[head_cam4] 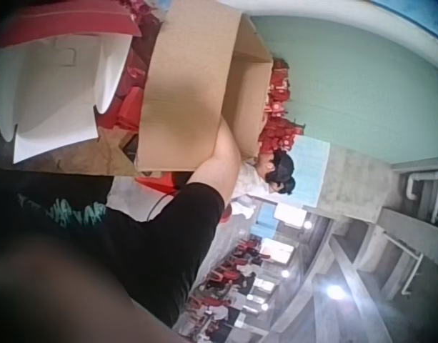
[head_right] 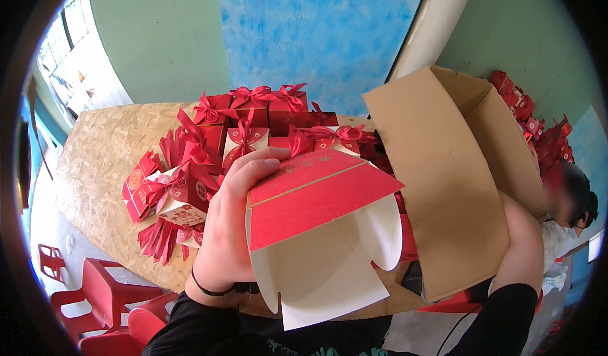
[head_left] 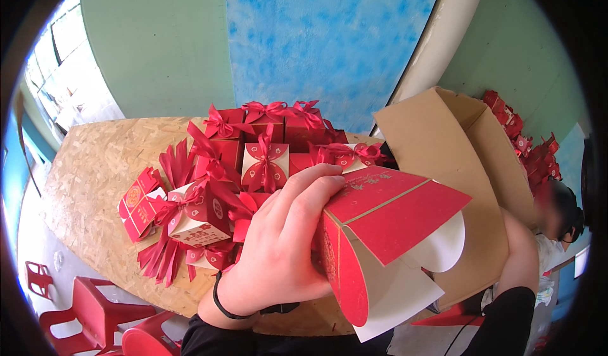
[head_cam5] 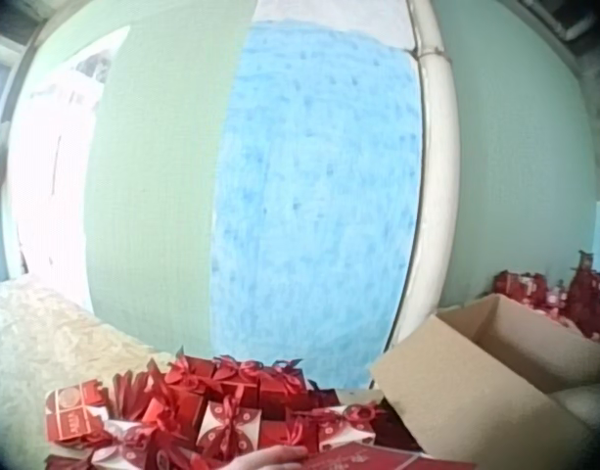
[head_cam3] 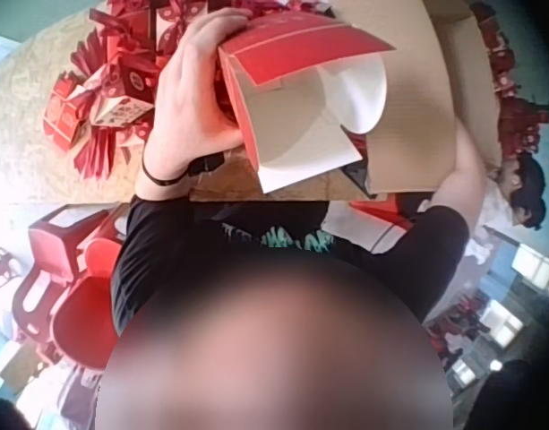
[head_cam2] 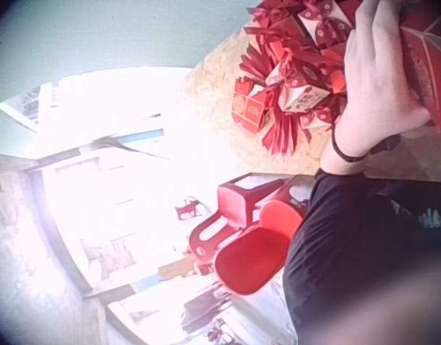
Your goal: The person assembles a red cardboard gift box by folding the base, inserting a green item from a larger container, and then tying a red ribbon around the top in a bow.
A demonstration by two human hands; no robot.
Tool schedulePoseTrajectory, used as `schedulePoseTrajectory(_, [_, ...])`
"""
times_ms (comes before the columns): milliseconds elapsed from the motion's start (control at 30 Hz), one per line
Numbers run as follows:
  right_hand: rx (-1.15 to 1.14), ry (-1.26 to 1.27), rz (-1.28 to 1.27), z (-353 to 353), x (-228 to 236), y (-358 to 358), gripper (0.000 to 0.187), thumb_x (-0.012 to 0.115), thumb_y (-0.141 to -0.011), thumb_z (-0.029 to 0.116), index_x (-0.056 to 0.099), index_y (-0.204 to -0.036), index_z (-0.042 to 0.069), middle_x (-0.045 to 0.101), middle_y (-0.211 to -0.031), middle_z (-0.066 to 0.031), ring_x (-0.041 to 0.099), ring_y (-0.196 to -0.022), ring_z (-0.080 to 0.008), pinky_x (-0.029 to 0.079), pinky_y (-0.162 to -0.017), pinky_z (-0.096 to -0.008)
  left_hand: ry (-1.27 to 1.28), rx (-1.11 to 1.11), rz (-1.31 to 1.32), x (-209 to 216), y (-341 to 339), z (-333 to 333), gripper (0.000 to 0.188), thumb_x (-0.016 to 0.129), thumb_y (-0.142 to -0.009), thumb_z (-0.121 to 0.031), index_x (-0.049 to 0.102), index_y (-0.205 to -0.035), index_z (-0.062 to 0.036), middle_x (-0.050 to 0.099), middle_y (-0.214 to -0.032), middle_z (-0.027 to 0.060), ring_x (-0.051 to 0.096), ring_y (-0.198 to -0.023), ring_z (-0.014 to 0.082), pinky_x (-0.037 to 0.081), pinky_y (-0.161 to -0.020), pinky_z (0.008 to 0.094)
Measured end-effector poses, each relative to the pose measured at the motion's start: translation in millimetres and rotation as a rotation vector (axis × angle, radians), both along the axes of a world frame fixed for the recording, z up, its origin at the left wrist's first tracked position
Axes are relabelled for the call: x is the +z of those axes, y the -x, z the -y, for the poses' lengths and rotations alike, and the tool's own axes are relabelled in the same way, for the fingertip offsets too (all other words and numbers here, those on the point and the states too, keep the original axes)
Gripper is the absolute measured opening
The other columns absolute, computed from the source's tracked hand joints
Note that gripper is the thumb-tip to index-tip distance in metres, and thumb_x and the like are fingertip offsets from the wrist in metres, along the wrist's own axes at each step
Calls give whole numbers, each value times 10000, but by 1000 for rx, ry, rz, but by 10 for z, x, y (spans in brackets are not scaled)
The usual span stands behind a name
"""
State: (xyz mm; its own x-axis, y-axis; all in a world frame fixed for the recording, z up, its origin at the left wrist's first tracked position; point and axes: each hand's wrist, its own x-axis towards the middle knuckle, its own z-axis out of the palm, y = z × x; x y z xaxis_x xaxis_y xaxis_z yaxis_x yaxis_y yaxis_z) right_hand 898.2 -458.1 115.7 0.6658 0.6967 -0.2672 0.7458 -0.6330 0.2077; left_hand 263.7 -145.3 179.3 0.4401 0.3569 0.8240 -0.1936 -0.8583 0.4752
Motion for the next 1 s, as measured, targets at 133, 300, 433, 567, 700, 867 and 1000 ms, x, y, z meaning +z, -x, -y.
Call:
schedulePoseTrajectory(133, [5,0,0,-39,-3,19,358,802,-851,279,707,-1094,33,746,-989,-190,719,-930,-365,565,-802,-478,40,-23,-41,8,26,14,814,898,-710,-208,480,-1371,18,594,-1335,279,657,-1133,418,542,-937,455])
schedulePoseTrajectory(300, [14,2,-3,-60,11,36,360,805,-851,279,706,-1094,33,746,-985,-188,719,-926,-363,565,-800,-477,-2,2,-9,1,2,0,795,898,-696,-225,512,-1339,41,608,-1297,250,687,-1035,391,566,-844,423])
schedulePoseTrajectory(433, [13,6,-2,-40,35,49,362,808,-850,279,705,-1094,33,746,-982,-187,719,-922,-362,565,-799,-477,-5,1,-13,-1,-18,-4,805,902,-692,-230,510,-1340,42,610,-1297,248,688,-1035,389,568,-843,422])
schedulePoseTrajectory(567, [10,3,1,-22,64,38,363,810,-850,279,705,-1094,32,746,-979,-186,719,-919,-360,565,-797,-476,-20,8,-17,6,-25,-6,811,907,-693,-235,508,-1342,42,613,-1295,252,690,-1042,392,572,-851,424])
schedulePoseTrajectory(700, [8,4,1,-32,62,17,365,813,-849,280,704,-1094,32,746,-976,-185,719,-916,-359,564,-795,-476,-45,18,-38,11,-18,-9,812,909,-703,-238,501,-1348,42,615,-1300,256,693,-1052,397,579,-860,424])
schedulePoseTrajectory(867, [18,-3,6,-49,34,49,367,816,-849,280,703,-1095,32,745,-972,-184,719,-911,-357,564,-793,-475,-29,11,-34,-22,-35,-11,818,911,-706,-228,489,-1352,42,623,-1293,275,691,-1072,416,585,-876,440])
schedulePoseTrajectory(1000, [40,-11,14,-122,24,113,369,819,-848,280,702,-1095,32,745,-969,-183,719,-908,-355,564,-791,-475,48,-10,-51,-87,-25,12,792,893,-717,-195,486,-1353,45,622,-1299,291,677,-1115,436,574,-912,463])
